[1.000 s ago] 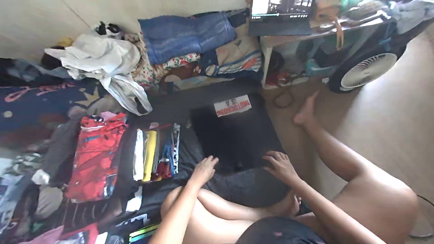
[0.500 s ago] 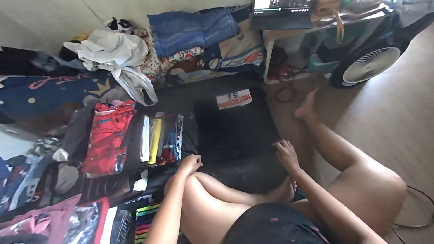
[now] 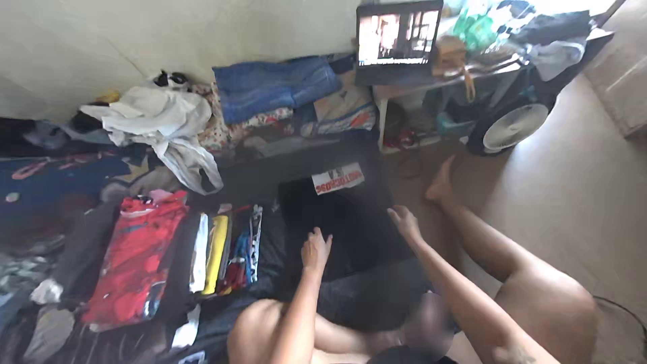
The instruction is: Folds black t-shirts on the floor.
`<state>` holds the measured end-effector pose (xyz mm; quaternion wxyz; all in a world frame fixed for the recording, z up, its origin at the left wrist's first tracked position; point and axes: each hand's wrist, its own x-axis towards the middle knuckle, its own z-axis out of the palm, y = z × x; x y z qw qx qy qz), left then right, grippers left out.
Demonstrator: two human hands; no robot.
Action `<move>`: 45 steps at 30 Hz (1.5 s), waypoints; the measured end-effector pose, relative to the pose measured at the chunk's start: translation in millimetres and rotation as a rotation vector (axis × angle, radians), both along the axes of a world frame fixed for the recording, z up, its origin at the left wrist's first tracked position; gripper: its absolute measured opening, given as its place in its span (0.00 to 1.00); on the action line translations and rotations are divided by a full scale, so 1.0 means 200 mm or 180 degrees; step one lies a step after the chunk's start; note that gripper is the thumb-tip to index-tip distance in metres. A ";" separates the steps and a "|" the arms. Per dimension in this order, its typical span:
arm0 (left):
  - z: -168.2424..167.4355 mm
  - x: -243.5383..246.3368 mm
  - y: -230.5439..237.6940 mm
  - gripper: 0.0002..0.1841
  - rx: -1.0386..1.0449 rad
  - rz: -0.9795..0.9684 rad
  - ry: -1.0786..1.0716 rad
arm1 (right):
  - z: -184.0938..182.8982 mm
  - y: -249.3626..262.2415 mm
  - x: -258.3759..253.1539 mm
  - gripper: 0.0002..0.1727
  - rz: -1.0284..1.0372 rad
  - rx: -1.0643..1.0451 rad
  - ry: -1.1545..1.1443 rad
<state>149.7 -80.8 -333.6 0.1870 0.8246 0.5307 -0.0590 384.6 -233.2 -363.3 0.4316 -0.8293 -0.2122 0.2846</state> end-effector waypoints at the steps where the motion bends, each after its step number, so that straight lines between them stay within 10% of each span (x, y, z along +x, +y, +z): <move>1: -0.06 0.01 0.00 0.33 0.0020 0.0072 -0.0008 | -0.01 0.04 0.01 0.32 -0.0088 0.0015 0.0190; 9: -0.12 -0.12 0.10 0.21 -0.0704 0.0873 -0.1378 | 0.07 0.17 0.08 0.27 -0.0009 -0.0204 0.0655; 14: 0.02 -0.10 0.21 0.25 -0.2175 0.2286 -0.4263 | 0.19 0.23 0.12 0.25 -0.0299 0.0857 0.0824; 19: 0.28 -0.10 0.27 0.16 -0.2297 0.1974 -0.5537 | 0.45 0.27 0.20 0.13 -0.0390 0.2039 0.1181; 24: 0.32 -0.27 0.08 0.18 -0.1623 0.1163 -0.3777 | 0.48 0.00 0.04 0.12 -0.0147 0.2239 0.0774; 30: 0.02 -0.38 0.09 0.23 -0.1569 0.0513 -0.0981 | 0.04 -0.14 -0.06 0.22 -0.0038 0.0477 0.1082; 38: 0.09 -0.45 0.04 0.18 -0.1101 0.0807 -0.1629 | 0.13 -0.22 -0.02 0.15 -0.0067 0.0902 0.0927; 45: 0.00 -0.46 0.07 0.26 -0.1567 0.1032 -0.0615 | -0.02 -0.28 -0.01 0.19 0.0548 -0.0362 0.0585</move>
